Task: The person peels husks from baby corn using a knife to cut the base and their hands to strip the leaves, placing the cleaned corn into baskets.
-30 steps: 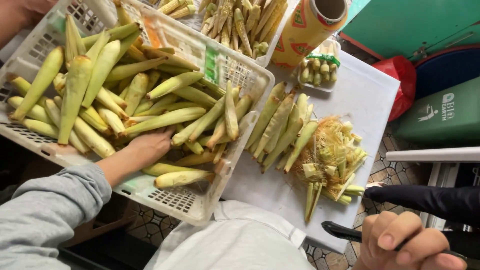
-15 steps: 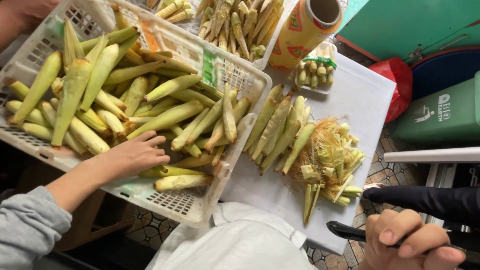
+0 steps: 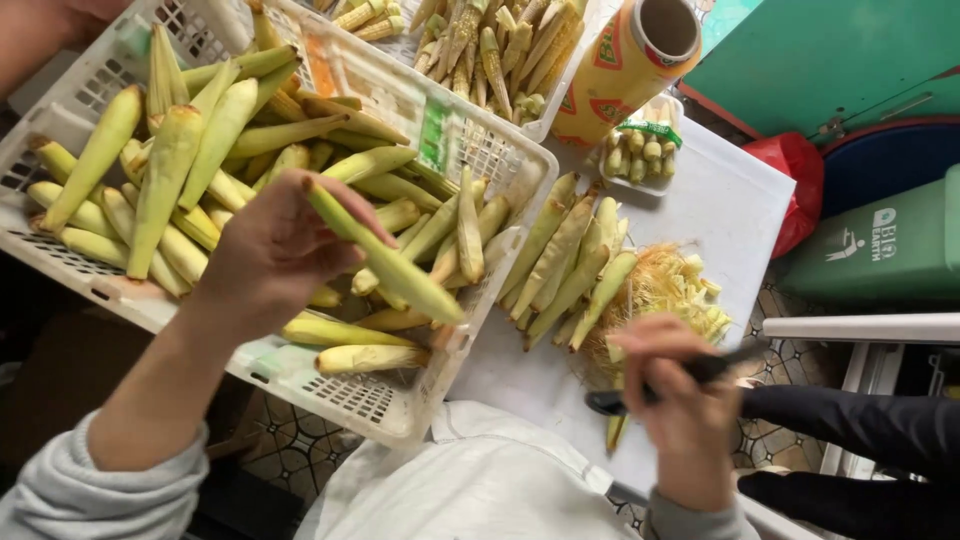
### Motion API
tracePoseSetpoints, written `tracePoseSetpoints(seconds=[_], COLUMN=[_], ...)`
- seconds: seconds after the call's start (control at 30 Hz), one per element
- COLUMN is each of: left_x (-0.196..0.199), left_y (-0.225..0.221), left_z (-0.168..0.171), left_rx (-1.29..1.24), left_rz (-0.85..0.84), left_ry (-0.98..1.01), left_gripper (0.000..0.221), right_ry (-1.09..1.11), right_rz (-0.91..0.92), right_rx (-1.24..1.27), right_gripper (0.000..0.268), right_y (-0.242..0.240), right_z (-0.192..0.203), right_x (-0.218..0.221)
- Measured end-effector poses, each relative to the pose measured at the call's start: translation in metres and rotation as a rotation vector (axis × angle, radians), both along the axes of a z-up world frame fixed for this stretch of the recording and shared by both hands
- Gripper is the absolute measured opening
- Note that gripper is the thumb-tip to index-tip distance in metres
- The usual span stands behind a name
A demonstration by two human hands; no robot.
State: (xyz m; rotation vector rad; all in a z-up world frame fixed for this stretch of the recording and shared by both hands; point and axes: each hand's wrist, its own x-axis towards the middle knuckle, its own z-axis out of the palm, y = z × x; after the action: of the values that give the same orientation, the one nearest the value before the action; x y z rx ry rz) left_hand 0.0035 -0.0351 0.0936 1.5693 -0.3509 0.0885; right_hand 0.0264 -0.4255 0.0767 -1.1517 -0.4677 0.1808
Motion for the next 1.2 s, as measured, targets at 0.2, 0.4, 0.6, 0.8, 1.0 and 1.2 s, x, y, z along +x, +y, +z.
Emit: tracePoseSetpoints(seconds=[0.2, 0.4, 0.6, 0.8, 1.0, 1.2], left_x=[0.000, -0.001, -0.003, 0.004, -0.003, 0.007], left_y=[-0.080, -0.132, -0.151, -0.154, -0.170, -0.171], left_z=[0.015, -0.011, -0.008, -0.022, -0.033, -0.023], left_rx=[-0.288, -0.637, -0.576, -0.588, -0.522, -0.411], left_rz=[0.117, -0.123, 0.075, -0.016, 0.117, 0.141], left_ry=[-0.105, -0.033, -0.040, -0.086, 0.073, -0.151], left_gripper=[0.024, 0.025, 0.020, 0.016, 0.019, 0.016], right_ry=[-0.048, 0.088, 0.156, 0.260, 0.243, 0.356], right_rz=[0.072, -0.062, -0.141, -0.130, -0.224, -0.208], right_rx=[-0.230, -0.276, -0.181, -0.070, -0.146, 0.054], right_gripper=[0.050, 0.035, 0.037, 0.028, 0.033, 0.045], right_y=[0.061, 0.049, 0.050, 0.048, 0.053, 0.055], right_z=[-0.001, -0.008, -0.027, -0.030, -0.025, -0.032], right_x=[-0.002, -0.003, -0.012, -0.011, -0.012, -0.010])
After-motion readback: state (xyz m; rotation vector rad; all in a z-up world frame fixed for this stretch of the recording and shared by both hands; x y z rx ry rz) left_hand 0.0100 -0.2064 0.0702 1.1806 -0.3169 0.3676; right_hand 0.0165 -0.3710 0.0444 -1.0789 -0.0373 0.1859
